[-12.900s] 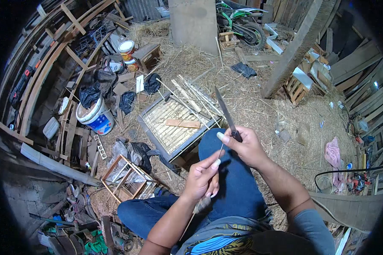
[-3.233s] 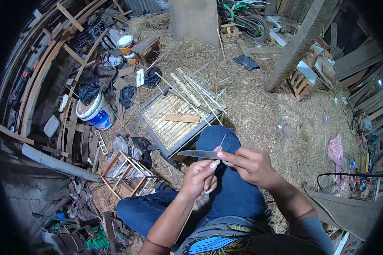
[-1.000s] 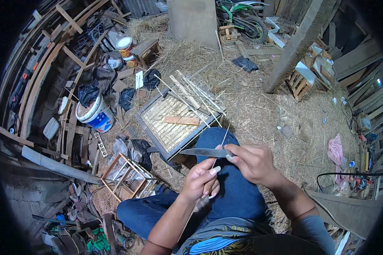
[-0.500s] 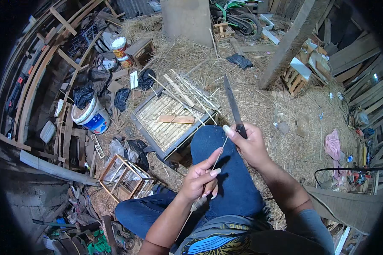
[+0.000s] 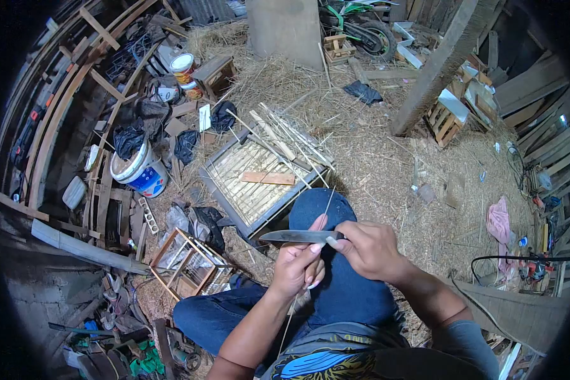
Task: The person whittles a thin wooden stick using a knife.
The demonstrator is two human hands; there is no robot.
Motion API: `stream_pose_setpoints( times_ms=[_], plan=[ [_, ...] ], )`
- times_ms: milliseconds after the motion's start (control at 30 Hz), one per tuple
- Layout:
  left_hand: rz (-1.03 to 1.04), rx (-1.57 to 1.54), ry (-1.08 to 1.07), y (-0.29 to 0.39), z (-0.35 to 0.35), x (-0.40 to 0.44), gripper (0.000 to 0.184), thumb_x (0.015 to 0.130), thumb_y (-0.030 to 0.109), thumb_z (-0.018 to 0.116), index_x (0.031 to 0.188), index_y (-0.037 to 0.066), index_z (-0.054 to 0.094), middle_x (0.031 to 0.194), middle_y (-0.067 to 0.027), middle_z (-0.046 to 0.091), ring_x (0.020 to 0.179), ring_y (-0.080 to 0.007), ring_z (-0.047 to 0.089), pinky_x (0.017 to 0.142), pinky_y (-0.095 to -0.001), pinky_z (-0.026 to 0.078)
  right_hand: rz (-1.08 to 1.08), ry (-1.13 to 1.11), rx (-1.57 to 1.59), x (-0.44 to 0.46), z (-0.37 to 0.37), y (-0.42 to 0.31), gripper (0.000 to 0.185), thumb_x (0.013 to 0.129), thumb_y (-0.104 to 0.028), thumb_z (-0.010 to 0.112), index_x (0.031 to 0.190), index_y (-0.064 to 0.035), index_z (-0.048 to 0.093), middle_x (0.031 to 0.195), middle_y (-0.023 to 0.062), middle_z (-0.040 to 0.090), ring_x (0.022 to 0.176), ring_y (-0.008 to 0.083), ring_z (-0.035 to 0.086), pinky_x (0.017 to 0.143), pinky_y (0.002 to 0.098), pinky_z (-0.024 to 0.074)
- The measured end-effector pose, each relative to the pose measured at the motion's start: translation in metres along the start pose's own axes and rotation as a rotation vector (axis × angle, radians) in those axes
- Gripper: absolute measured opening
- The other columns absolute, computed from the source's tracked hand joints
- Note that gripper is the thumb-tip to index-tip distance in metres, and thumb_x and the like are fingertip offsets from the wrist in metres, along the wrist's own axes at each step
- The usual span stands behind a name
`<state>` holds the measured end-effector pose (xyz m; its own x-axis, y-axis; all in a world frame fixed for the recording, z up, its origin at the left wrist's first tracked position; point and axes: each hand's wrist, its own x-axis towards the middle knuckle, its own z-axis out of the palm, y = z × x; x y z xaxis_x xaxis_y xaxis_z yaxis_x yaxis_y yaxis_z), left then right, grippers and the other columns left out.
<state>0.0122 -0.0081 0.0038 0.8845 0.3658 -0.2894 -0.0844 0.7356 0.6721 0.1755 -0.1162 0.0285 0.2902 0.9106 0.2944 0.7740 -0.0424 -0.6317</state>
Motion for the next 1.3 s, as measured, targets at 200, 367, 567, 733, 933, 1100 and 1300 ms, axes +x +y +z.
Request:
stream_pose_setpoints(
  times_ms=[200,367,567,733,933,1100,1300],
  plan=[
    [-0.026,-0.151,-0.021,0.003,0.0,0.0,0.053,0.103,0.015,0.045,0.152,0.003,0.031,0.043,0.0016,0.034,0.032,-0.0082,0.031,0.038,-0.0265,0.034,-0.12,0.046,-0.08,0.004,0.003,0.012,0.014,0.09,-0.026,0.064,0.089,-0.0122,0.061,0.069,0.0099,0.062,0.061,0.0308,0.064,0.051,0.0416,0.0473],
    [0.045,-0.074,-0.025,0.002,-0.004,-0.01,0.048,0.103,0.015,0.047,0.149,0.006,0.039,0.043,0.0018,0.036,0.033,-0.0076,0.031,0.039,-0.0261,0.034,0.156,0.141,-0.159,0.012,-0.024,0.038,0.018,0.093,-0.03,0.064,0.087,-0.0132,0.061,0.067,0.0088,0.061,0.056,0.03,0.062,0.047,0.042,0.0443],
    [0.111,0.074,0.031,-0.004,0.003,-0.004,0.049,0.101,0.015,0.051,0.148,0.006,0.042,0.046,0.0032,0.04,0.033,-0.0059,0.031,0.039,-0.026,0.035,-0.04,0.167,-0.126,-0.001,-0.006,0.006,0.022,0.099,-0.032,0.056,0.091,-0.0122,0.061,0.064,0.0106,0.06,0.056,0.0317,0.062,0.049,0.0426,0.0447],
    [0.125,0.028,0.036,0.003,0.006,-0.007,0.048,0.101,0.014,0.051,0.148,0.006,0.043,0.047,0.0033,0.041,0.033,-0.0061,0.031,0.039,-0.0255,0.035,0.368,0.167,-0.004,0.002,-0.012,0.022,0.024,0.1,-0.03,0.055,0.094,-0.0075,0.058,0.065,0.014,0.061,0.057,0.0351,0.062,0.051,0.045,0.0444],
    [0.104,0.044,0.022,-0.006,-0.001,-0.003,0.053,0.102,0.012,0.05,0.151,0.003,0.034,0.054,0.0028,0.046,0.036,-0.0055,0.033,0.04,-0.0243,0.036,0.046,-0.059,0.072,-0.007,-0.005,-0.009,0.017,0.095,-0.025,0.062,0.098,-0.0082,0.059,0.073,0.014,0.062,0.065,0.0358,0.063,0.057,0.0451,0.046],
    [0.092,0.07,-0.009,0.0,0.003,-0.008,0.055,0.102,0.011,0.05,0.153,0.001,0.03,0.058,0.003,0.049,0.038,-0.0042,0.034,0.041,-0.0229,0.036,-0.031,-0.104,-0.017,-0.001,-0.003,-0.003,0.022,0.094,-0.031,0.061,0.093,-0.0103,0.055,0.071,0.0117,0.063,0.063,0.0358,0.064,0.051,0.046,0.0458],
    [0.083,0.085,0.059,-0.006,-0.004,-0.005,0.052,0.103,0.011,0.049,0.152,0.003,0.034,0.068,0.0019,0.057,0.038,-0.004,0.034,0.041,-0.0227,0.037,-0.006,-0.064,-0.108,0.0,0.003,0.014,0.022,0.096,-0.033,0.059,0.092,-0.0114,0.055,0.066,0.0104,0.062,0.057,0.0343,0.063,0.048,0.0451,0.0445]
  ],
)
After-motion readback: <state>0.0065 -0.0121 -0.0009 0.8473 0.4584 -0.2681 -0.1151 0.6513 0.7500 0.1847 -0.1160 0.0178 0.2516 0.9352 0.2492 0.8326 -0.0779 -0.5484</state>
